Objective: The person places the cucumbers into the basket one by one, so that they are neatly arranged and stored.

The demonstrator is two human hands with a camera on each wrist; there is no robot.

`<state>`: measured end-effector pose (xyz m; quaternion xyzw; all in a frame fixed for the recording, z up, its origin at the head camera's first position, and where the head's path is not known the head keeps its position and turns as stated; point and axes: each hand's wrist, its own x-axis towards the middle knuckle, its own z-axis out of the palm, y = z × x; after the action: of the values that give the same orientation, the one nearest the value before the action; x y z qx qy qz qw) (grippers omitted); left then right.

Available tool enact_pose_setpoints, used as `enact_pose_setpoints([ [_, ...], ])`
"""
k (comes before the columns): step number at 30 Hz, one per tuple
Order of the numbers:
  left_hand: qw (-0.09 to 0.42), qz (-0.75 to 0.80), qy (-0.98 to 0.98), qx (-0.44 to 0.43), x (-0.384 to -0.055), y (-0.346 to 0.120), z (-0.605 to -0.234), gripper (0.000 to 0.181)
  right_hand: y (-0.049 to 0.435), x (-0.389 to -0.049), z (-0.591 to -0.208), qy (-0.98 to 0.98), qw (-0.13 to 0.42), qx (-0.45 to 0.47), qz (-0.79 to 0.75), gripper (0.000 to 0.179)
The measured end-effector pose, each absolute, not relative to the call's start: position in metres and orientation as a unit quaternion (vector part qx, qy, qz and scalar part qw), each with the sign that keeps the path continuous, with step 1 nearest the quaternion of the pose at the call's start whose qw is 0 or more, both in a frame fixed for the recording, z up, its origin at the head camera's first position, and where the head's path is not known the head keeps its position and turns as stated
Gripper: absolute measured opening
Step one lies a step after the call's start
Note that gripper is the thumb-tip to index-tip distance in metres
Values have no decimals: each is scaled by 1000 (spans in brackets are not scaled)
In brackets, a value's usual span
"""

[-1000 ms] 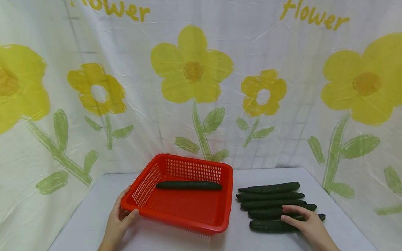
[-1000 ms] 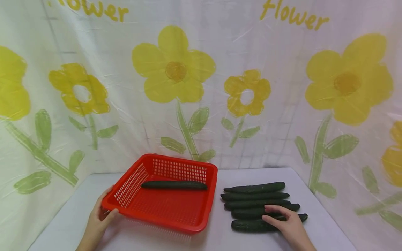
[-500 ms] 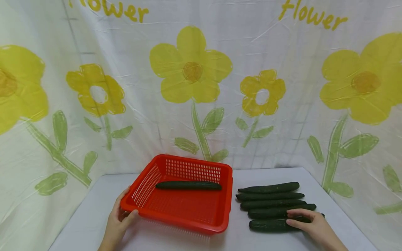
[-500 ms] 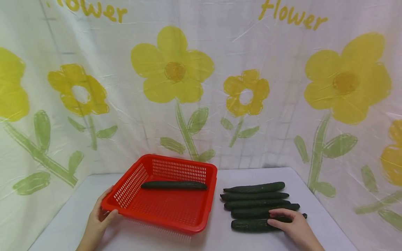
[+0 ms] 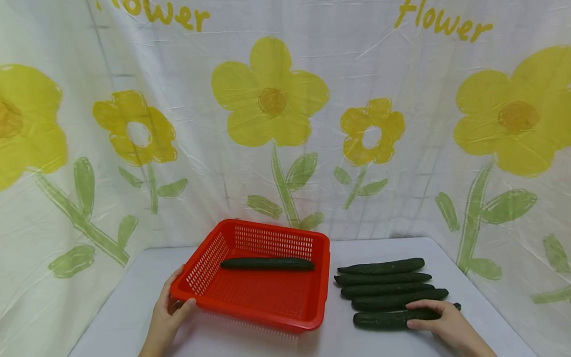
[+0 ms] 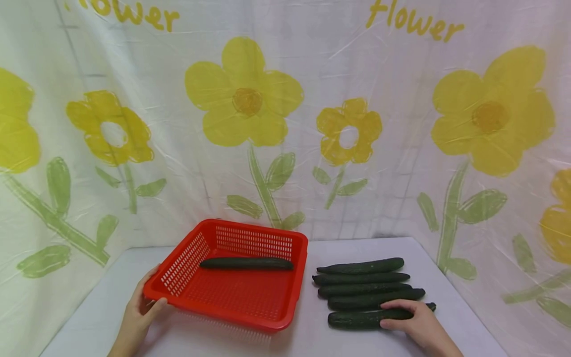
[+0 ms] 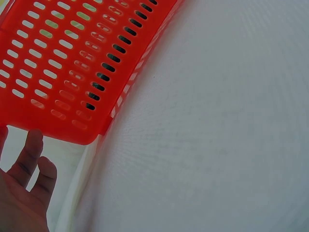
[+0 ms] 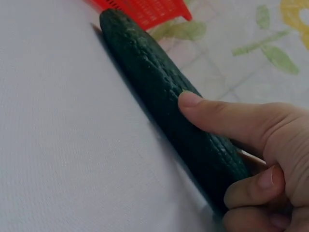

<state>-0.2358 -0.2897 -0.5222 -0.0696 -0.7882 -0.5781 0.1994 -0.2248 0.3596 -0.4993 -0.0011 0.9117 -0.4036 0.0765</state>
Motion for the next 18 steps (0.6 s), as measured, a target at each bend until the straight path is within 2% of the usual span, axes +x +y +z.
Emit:
enact_pose_setpoints([
  [11, 204, -576, -788, -70, -236, -290, -523, 77, 366, -226, -505, 929, 49, -68, -359, 42],
  [18, 204, -572, -792, -70, -236, -288, -522, 76, 369, -225, -513, 928, 35, -78, -363, 41],
])
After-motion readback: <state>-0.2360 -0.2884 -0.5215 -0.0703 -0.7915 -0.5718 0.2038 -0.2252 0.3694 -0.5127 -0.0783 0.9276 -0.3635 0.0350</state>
